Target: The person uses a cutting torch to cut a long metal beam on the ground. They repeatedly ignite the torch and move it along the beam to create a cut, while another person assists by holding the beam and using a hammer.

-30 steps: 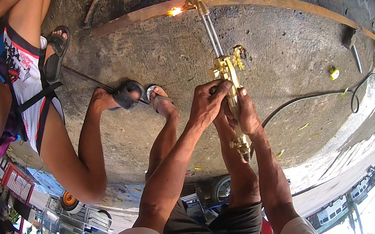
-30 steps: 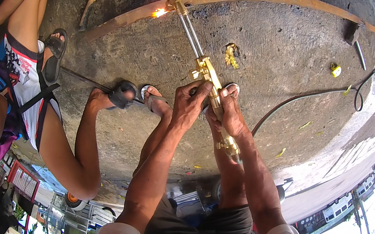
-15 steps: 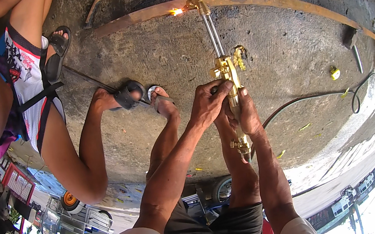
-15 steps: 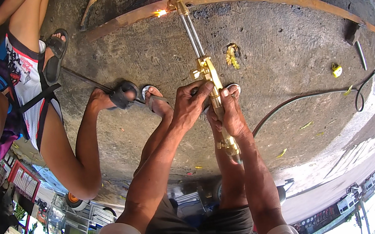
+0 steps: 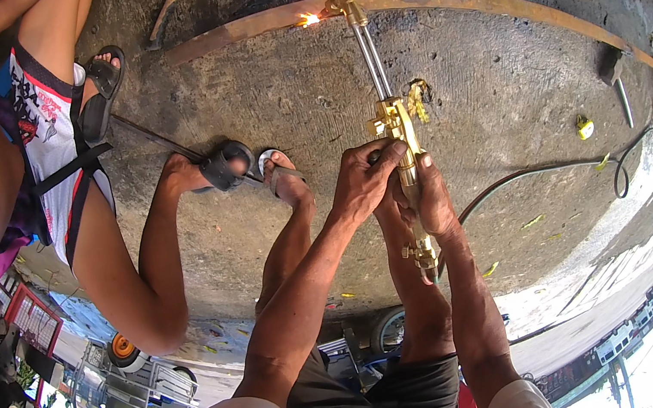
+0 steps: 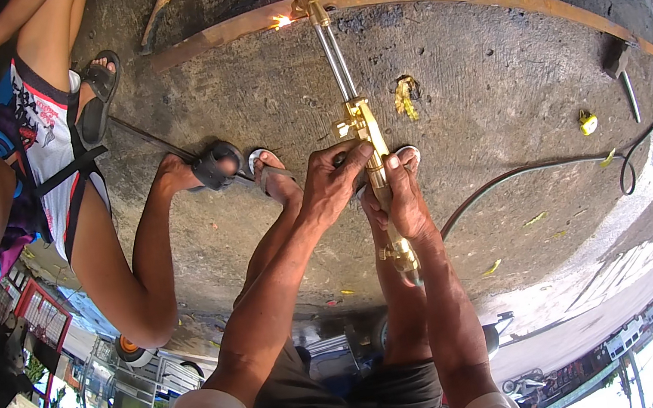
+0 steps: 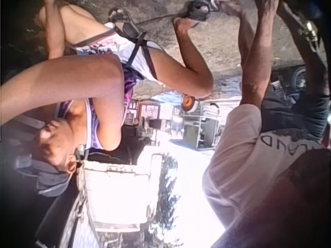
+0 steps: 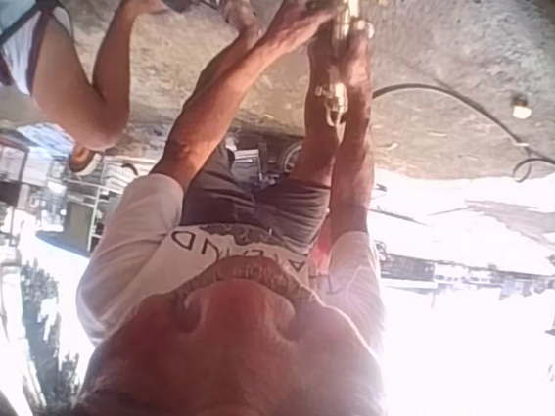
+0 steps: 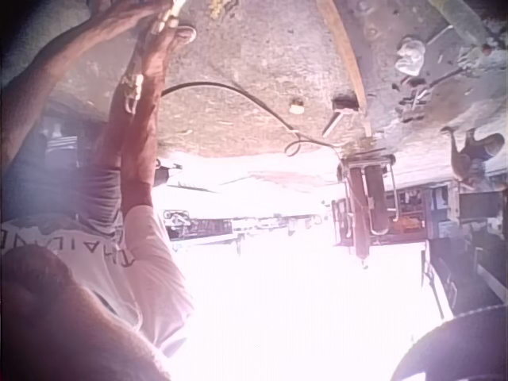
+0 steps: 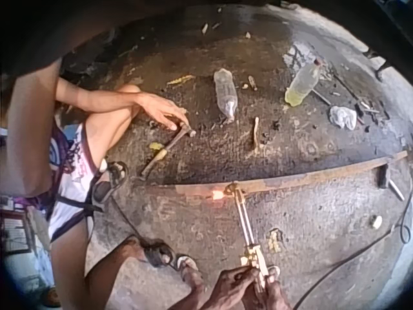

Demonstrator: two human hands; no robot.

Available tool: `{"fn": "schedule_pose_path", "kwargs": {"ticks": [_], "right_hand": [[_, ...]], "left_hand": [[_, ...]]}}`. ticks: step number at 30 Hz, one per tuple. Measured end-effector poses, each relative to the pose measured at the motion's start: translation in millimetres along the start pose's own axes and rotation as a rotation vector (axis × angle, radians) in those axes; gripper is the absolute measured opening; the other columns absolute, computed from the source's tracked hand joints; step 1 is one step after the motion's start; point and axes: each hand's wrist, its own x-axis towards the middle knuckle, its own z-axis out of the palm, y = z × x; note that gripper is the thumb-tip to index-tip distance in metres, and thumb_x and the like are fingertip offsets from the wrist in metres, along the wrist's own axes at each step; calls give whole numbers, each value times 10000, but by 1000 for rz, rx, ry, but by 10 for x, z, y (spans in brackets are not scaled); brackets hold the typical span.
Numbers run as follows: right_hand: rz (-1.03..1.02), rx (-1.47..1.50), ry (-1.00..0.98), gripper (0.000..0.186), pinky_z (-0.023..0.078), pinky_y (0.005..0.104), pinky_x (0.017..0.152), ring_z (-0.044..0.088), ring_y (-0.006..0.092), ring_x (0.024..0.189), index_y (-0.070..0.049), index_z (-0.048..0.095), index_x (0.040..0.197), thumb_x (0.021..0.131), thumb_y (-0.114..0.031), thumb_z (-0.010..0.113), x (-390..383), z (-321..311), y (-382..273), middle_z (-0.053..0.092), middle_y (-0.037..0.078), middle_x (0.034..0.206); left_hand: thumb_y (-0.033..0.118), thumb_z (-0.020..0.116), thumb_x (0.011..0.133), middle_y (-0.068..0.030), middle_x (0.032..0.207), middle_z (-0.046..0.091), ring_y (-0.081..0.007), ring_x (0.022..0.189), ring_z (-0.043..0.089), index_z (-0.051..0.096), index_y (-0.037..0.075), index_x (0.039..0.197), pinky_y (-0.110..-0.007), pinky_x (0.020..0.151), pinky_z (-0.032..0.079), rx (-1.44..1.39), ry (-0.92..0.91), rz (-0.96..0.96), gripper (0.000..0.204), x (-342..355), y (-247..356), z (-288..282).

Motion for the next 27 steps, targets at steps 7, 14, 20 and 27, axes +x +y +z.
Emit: {"fn": "schedule_pose_path", "kwargs": {"ticks": [7,14,20,27], "right_hand": [[1,-3,-5,776,364,270,372,444,122,415,-66,549,796,962,-772,275,4,-9,-5,483,28,569],[18,12,4,773,364,268,369,444,126,411,-73,533,764,959,-778,280,-15,-3,-23,471,24,560],[-2,7,-7,779,372,269,371,447,126,412,-75,535,764,952,-788,283,3,-8,-1,471,23,561],[-7,34,-4,671,362,270,363,437,135,400,-91,478,824,981,-721,310,0,-6,10,454,38,557]], "left_hand": [[292,669,1001,82,693,524,-19,621,373,740,10,1020,-232,514,286,4,11,6,291,-1,7,11],[282,674,998,76,697,538,-18,626,381,740,-2,1032,-232,517,296,-31,-9,-10,294,-5,20,11],[277,673,999,77,691,535,-19,618,374,742,-2,1036,-234,513,287,-54,9,7,289,3,-30,16],[282,679,995,79,690,524,-20,620,368,744,1,1018,-237,518,286,-12,3,-3,289,-6,1,-7]]}}
